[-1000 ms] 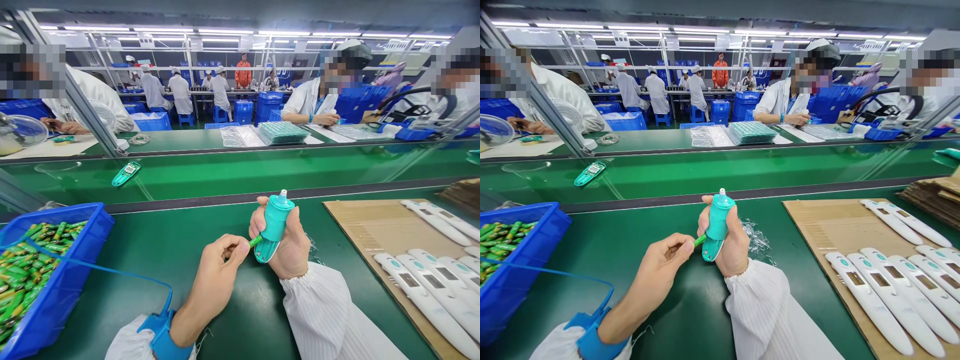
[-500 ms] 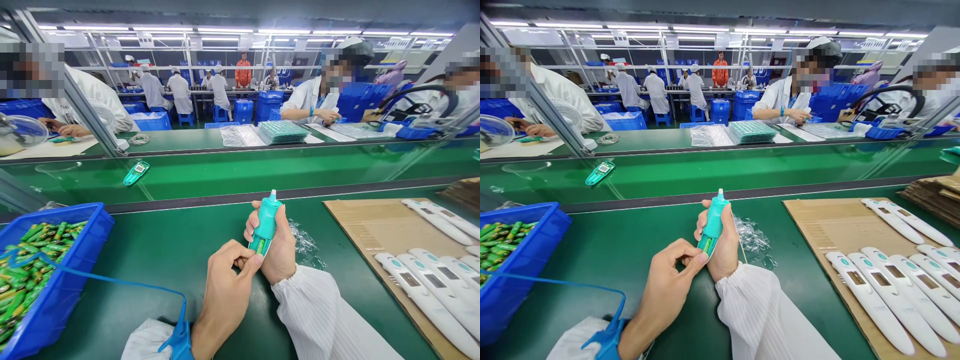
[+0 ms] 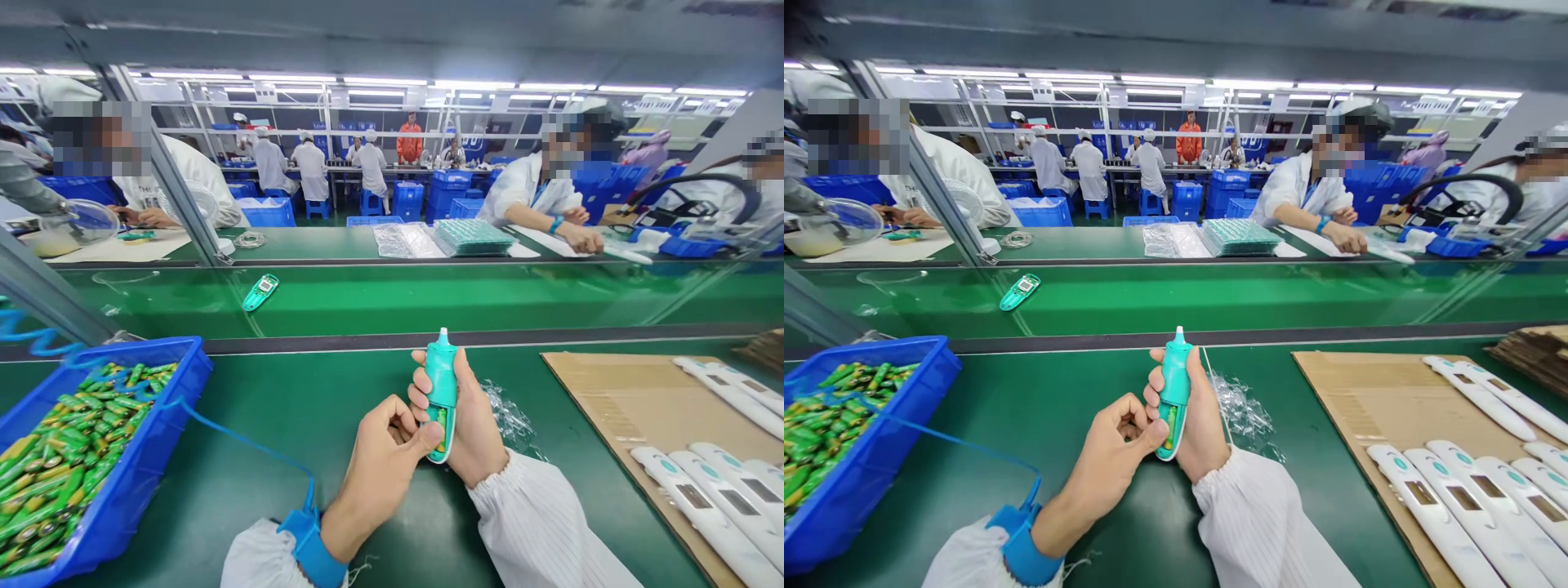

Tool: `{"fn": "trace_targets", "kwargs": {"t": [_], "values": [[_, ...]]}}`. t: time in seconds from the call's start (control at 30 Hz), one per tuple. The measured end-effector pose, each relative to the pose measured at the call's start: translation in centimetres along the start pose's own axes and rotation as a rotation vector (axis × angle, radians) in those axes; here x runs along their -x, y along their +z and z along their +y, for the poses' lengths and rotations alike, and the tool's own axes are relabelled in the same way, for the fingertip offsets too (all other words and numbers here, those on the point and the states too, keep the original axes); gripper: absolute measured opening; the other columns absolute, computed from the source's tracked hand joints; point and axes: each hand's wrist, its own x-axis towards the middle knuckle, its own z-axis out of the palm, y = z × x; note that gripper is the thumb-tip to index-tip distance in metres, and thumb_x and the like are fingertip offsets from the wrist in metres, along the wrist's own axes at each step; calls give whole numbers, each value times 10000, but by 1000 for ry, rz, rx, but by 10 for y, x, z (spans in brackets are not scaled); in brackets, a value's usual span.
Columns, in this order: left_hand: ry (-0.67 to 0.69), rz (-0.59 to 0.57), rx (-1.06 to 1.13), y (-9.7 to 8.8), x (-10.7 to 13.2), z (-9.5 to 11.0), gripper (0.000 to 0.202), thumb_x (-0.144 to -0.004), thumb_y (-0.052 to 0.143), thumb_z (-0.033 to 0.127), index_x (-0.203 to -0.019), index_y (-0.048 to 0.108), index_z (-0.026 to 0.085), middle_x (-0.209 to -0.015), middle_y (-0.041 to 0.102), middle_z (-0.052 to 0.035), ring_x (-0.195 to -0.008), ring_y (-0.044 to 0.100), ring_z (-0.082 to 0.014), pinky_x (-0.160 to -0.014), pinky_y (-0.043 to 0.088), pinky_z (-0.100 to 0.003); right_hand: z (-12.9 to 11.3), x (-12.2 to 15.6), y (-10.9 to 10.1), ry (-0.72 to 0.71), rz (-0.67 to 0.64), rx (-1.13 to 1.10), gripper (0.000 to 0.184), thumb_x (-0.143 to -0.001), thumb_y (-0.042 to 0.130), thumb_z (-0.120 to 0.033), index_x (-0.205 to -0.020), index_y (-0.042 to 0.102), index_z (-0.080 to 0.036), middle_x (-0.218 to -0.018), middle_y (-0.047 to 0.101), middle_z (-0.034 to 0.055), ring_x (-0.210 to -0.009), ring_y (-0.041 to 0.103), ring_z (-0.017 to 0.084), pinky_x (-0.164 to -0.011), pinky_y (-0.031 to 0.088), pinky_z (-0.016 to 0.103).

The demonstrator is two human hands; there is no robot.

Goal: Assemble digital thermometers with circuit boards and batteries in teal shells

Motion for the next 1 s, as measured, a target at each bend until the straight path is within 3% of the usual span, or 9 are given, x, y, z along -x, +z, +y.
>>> {"fn": "trace_targets", "kwargs": {"t": [0.1,0.2,0.3,0.43,0.57,0.7,0.83,0.93,1.0], "values": [[118,169,-200,-15,-7,-3,355,-882,611,503,-735,514,195,-665,456,47,-595,364,-101,-576,314,-239,-25,-27,0,105,97,508,539,-802,610,-637,-1084,537,-184,-735,488,-20,-477,389,52,-414,339,199],[174,397,-333,-30,-16,-11,371,-907,571,504,-701,504,203,-627,398,52,-575,344,-114,-564,295,-246,-53,-79,-3,82,215,965,531,-700,772,-414,-1086,522,-148,-717,531,1,-533,470,95,-470,386,227],[184,420,-341,-37,-22,-18,370,-920,545,506,-704,495,210,-633,407,47,-572,353,-123,-565,298,-252,-75,-134,-9,-96,350,1169,712,-596,778,-96,-1235,468,-146,-846,597,33,-746,579,147,-684,483,270],[203,411,-372,-37,-23,-23,358,-939,514,483,-703,468,218,-648,403,41,-584,368,-133,-577,303,-262,-83,-166,-19,-254,490,1416,577,-610,618,53,-1168,548,-79,-1132,584,152,-1124,552,249,-1032,407,406],[268,452,-489,-37,-23,-24,314,-963,484,383,-698,456,218,-717,474,14,-639,446,-147,-618,354,-274,-59,-137,-19,-370,513,1579,518,-744,553,-31,-1258,532,-95,-1407,414,208,-1318,408,358,-1100,303,539],[328,557,-705,-55,-39,-24,193,-955,476,236,-770,524,208,-849,568,-35,-831,548,-187,-757,443,-310,-9,-73,-22,-542,304,1600,392,-866,552,-211,-1257,525,-213,-1376,474,64,-1288,461,218,-1118,361,400],[248,664,-871,-109,-79,-9,142,-938,499,173,-837,600,176,-977,615,-91,-1003,566,-230,-928,455,-395,43,-25,-37,-852,145,1602,253,-936,491,-294,-1182,543,-261,-1251,548,24,-1156,535,154,-982,451,314],[155,723,-934,-160,-118,17,119,-925,571,201,-984,646,130,-1148,615,-129,-1136,559,-263,-1002,447,-464,59,-18,-43,-895,122,1598,199,-954,467,-268,-1136,547,-254,-1171,581,18,-1077,561,137,-906,469,283],[73,754,-942,-188,-143,35,291,-929,610,302,-1174,614,144,-1254,599,-112,-1135,587,-253,-965,497,-477,60,-21,-44,-925,128,1585,185,-949,475,-249,-1118,550,-243,-1146,589,18,-1058,564,134,-891,468,275]]}}
